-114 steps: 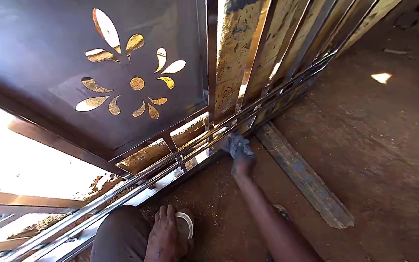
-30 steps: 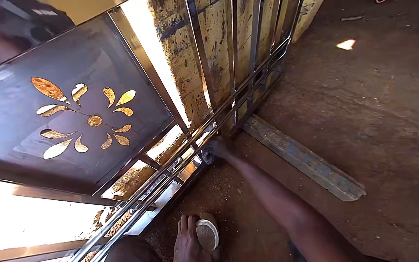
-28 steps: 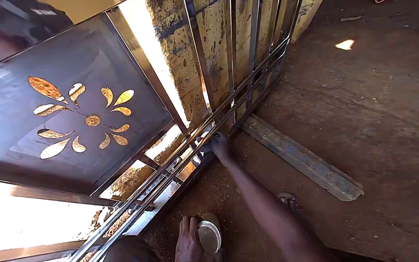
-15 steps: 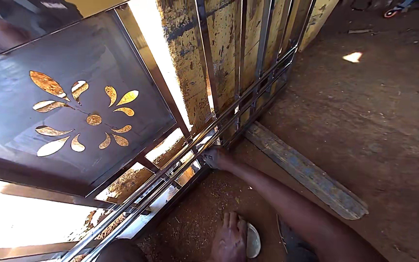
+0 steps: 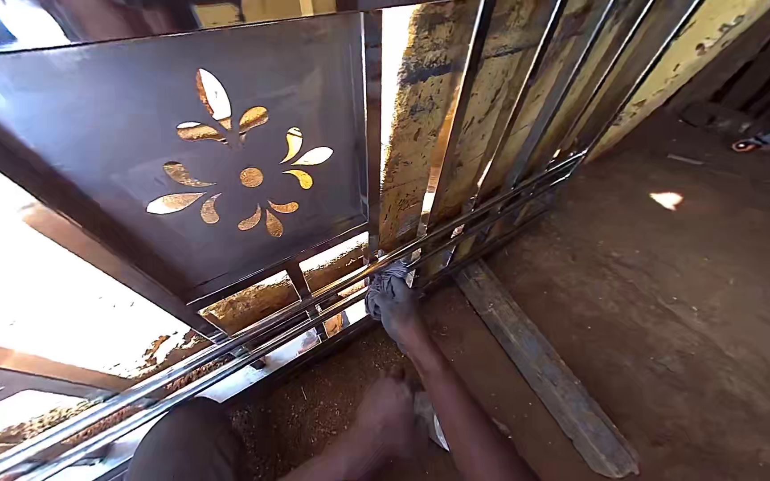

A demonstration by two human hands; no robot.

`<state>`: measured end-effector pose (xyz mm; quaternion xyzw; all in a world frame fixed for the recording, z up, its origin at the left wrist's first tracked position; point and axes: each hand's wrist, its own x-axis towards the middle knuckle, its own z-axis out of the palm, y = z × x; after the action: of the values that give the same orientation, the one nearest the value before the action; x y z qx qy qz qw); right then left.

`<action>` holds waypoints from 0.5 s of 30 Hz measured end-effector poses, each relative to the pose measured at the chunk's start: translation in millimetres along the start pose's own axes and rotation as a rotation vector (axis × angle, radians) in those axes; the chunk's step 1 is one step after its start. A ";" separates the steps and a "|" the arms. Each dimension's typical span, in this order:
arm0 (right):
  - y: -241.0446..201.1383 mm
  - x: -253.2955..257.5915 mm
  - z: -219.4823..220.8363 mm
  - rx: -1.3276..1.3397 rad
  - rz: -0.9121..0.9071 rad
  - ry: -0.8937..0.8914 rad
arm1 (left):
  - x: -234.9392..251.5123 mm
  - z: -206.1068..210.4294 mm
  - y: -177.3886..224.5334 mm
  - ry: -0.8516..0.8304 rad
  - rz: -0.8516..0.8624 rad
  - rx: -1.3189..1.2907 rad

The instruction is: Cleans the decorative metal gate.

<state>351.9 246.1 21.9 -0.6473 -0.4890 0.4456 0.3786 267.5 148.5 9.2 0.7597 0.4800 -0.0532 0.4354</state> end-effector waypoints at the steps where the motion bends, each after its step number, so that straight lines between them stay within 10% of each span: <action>1: 0.8 3.3 0.3 -0.069 -0.018 0.007 | -10.1 -23.0 -9.9 0.155 -0.003 -0.066; 4: -4.5 14.9 -11.6 -0.180 0.009 0.028 | -6.3 -67.9 -41.7 0.698 0.073 -0.278; 10: -9.0 19.4 -30.7 0.212 0.040 -0.007 | 26.7 -102.7 -36.6 0.552 -0.095 -0.200; 15: 8.9 29.5 -41.1 -0.443 -0.321 0.331 | 42.6 -76.5 -39.8 1.056 -0.269 0.004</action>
<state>397.2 270.4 20.5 -0.6922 -0.6018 0.1515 0.3683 233.5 238.5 10.7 0.6158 0.7264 0.2795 0.1228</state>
